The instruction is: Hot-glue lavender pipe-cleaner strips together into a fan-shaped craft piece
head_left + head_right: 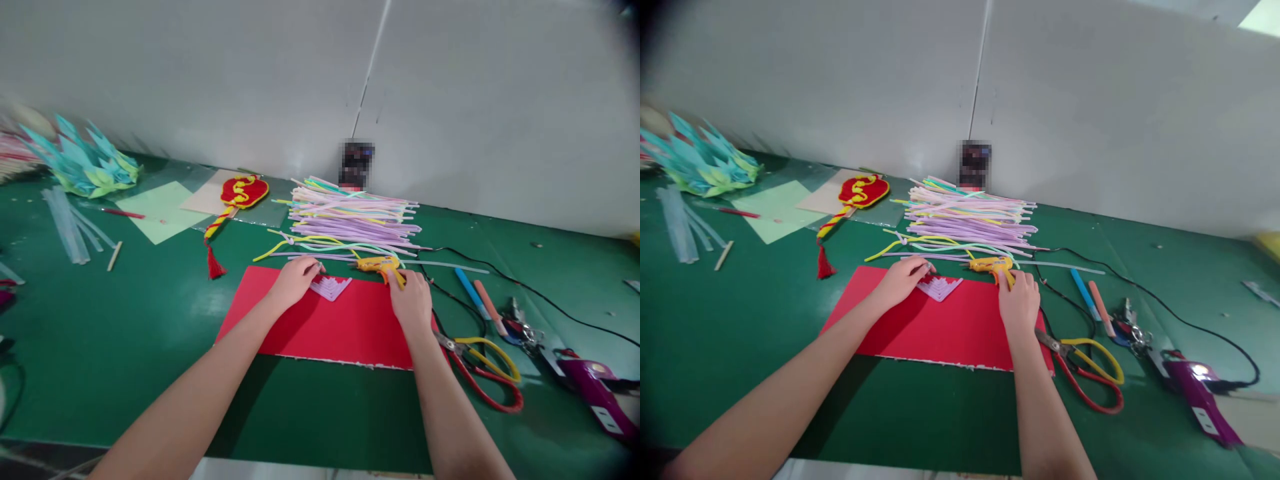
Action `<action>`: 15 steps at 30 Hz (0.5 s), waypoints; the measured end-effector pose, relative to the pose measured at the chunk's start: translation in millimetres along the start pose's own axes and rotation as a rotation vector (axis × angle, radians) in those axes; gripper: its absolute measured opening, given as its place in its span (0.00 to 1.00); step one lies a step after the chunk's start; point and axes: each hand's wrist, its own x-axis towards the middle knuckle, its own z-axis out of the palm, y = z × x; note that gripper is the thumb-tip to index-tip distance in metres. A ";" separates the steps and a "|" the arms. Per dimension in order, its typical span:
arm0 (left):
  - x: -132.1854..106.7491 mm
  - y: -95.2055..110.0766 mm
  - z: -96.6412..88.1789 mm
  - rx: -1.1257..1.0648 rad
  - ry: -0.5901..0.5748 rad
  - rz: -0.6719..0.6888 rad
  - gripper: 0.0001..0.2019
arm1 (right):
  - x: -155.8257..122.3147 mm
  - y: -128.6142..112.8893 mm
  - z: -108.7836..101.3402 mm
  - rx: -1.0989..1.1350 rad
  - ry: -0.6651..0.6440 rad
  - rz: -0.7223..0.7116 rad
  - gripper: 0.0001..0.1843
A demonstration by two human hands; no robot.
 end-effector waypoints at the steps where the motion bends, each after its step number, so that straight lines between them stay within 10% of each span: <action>1: 1.2 1.2 2.1 0.027 0.003 -0.021 0.13 | 0.2 0.1 1.8 -0.023 -0.011 0.003 0.23; 15: -10.1 9.6 -0.2 -0.004 -0.023 -0.048 0.08 | -5.0 -0.8 2.4 0.100 0.067 -0.002 0.21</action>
